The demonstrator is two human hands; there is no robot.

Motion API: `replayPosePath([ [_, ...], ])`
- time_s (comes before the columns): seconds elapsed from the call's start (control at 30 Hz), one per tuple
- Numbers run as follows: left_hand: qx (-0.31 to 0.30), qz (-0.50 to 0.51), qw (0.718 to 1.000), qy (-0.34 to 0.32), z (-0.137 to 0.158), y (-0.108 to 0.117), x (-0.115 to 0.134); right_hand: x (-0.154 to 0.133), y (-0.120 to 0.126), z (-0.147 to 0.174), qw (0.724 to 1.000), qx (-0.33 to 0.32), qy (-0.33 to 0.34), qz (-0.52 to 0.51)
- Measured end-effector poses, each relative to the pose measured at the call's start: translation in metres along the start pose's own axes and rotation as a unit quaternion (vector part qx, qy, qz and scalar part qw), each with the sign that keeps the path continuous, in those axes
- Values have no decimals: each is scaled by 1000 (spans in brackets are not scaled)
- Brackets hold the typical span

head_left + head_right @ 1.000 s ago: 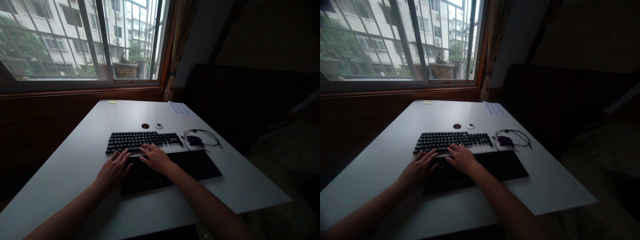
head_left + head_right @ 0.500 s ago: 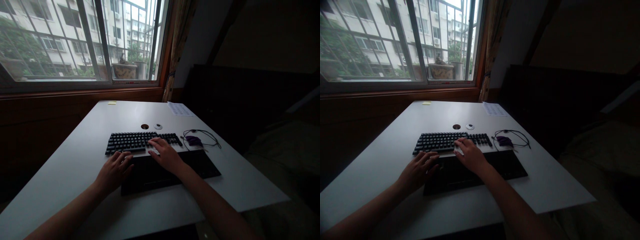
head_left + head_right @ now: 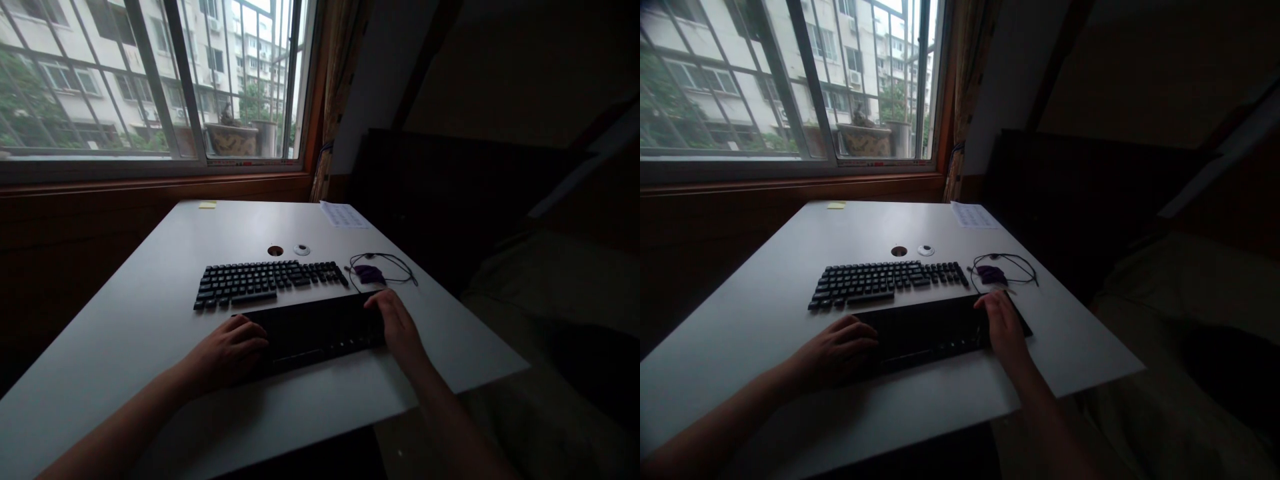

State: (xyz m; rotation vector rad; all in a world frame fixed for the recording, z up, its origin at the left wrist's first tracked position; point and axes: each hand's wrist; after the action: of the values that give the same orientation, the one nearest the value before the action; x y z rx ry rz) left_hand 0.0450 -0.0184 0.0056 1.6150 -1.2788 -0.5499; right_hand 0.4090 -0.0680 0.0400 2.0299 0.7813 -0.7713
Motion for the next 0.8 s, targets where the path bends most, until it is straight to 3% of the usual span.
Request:
replayPosePath([
  [0.23,-11,2,1000,3,-1,1,-1,5,4,29,984,-30,-165,-58],
  [0.5,-10,2,1000,-4,0,2,-1,-20,-16,39,989,-103,-95,-52],
  [0.63,-15,4,1000,8,-1,6,2,-30,-15,39,990,-128,-59,4],
  [0.8,-11,2,1000,-14,1,3,1,-27,-8,38,990,-120,-66,15],
])
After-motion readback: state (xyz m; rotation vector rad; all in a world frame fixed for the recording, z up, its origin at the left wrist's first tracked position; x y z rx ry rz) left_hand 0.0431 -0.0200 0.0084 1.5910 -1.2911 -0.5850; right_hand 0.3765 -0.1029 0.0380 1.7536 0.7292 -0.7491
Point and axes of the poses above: each hand's wrist, its own z-axis away from the middle knuckle, its own y-axis out of the back of the hand, x = y × z
